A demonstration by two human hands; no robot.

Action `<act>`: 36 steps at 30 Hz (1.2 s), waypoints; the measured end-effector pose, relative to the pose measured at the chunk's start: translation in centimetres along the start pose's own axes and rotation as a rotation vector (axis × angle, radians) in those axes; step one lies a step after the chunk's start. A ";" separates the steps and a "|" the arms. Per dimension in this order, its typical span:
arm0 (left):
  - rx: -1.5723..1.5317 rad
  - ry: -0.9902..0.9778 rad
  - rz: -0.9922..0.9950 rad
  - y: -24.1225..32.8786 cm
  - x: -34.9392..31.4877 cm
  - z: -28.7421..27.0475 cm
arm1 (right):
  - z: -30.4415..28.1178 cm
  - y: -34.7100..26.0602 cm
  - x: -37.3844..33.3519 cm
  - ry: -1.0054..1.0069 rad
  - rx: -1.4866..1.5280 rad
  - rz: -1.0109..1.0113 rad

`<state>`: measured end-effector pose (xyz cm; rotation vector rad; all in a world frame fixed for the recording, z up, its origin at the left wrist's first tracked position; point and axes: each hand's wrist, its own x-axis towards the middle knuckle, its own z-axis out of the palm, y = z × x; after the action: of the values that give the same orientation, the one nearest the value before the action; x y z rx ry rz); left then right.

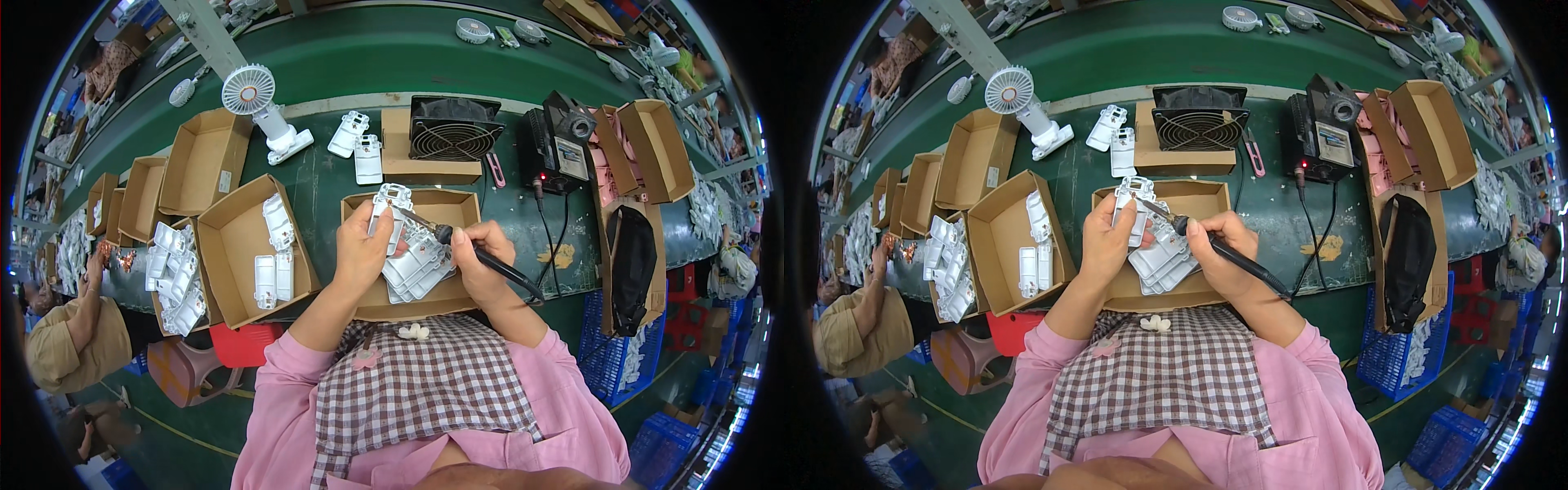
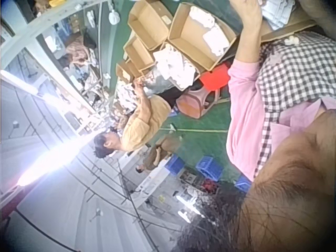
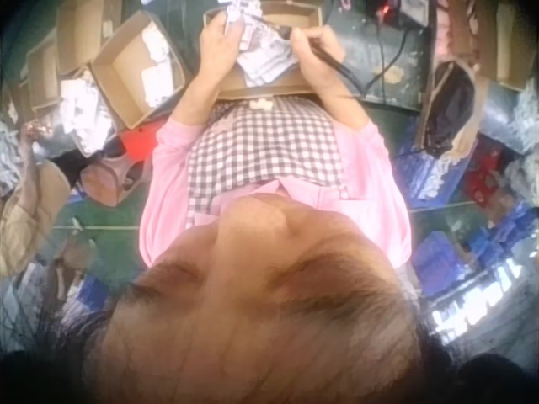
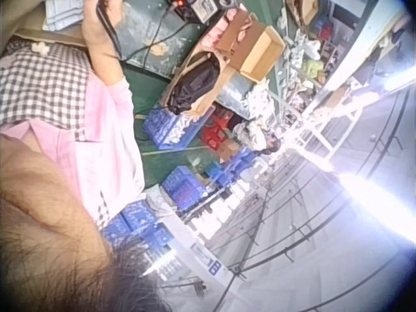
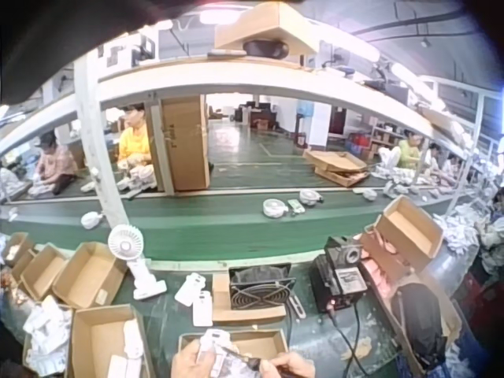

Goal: The person solders components onto plastic fan casing pieces using a soldering iron, attaches pieces to a small portable fan, and sorts casing parts between cardboard boxes.

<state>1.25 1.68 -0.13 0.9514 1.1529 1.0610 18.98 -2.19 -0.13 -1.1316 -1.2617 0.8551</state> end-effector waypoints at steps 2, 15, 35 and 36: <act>-0.028 0.013 -0.006 0.1 0.0 0.0 | 0.0 0.0 0.0 0.004 0.000 0.006; -0.054 0.014 -0.039 0.0 -0.2 0.1 | 0.0 0.0 -0.2 -0.013 -0.031 -0.006; 0.022 -0.011 -0.019 0.0 -0.2 0.0 | 0.1 0.0 0.1 -0.005 0.022 0.003; 0.035 -0.016 -0.012 0.0 -0.2 0.0 | 0.0 0.0 0.1 -0.006 0.021 0.002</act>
<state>1.26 1.45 -0.10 0.9775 1.1661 1.0256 18.95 -2.09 -0.08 -1.1150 -1.2535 0.8720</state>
